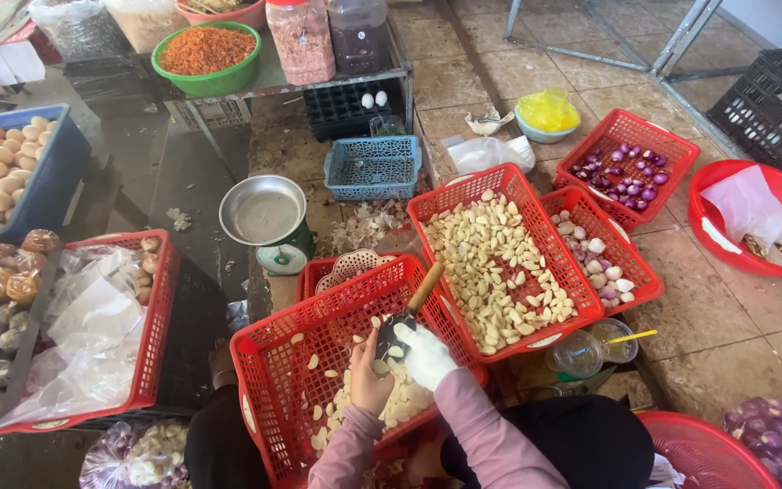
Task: Slicing garlic cloves into thin pieces using a knife over a red basket in a produce area.
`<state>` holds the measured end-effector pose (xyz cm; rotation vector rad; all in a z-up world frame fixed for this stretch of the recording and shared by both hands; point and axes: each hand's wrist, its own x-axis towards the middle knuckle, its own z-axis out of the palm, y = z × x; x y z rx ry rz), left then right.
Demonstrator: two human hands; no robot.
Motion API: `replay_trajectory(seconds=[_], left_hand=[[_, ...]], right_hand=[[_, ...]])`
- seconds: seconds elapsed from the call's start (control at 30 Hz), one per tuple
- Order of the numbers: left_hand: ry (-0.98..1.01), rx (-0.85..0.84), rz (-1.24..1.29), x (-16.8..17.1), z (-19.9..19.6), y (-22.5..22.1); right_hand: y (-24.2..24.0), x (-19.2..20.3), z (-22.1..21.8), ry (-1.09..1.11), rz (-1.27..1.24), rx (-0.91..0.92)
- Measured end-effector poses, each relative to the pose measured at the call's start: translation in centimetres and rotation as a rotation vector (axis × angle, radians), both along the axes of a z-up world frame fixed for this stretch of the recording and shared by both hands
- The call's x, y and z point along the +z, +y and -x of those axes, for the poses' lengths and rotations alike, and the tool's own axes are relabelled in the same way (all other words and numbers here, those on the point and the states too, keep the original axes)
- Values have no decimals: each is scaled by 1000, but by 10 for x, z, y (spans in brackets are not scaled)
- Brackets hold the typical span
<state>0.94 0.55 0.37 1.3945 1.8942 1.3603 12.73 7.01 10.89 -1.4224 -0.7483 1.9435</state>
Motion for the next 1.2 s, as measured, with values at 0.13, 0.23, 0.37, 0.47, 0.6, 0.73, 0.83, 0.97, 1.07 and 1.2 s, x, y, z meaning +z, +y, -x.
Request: replay_trajectory(seconds=[0.13, 0.23, 0.37, 0.47, 0.6, 0.73, 0.83, 0.97, 1.07, 1.2], left_hand=[[-16, 31, 53, -4, 4, 2], [7, 29, 27, -5, 6, 0], [28, 26, 20, 7, 5, 0], [6, 11, -5, -4, 11, 1], [107, 34, 4, 2, 6, -1], [40, 12, 5, 7, 6, 0], [48, 6, 12, 6, 7, -1], [72, 2, -33, 15, 6, -2], [20, -2, -3, 8, 10, -1], [22, -26, 5, 9, 7, -1]], right_hand=[[-4, 15, 6, -66, -3, 155], [-7, 36, 10, -284, -12, 131], [-8, 36, 12, -213, 27, 67], [-7, 21, 7, -229, 0, 138], [-4, 17, 10, 156, 107, -152], [-7, 32, 6, -238, -3, 112], [-1, 4, 6, -39, 44, 3], [-15, 44, 6, -237, -4, 35], [-8, 28, 7, -331, -41, 158], [-8, 30, -1, 23, 21, -28]])
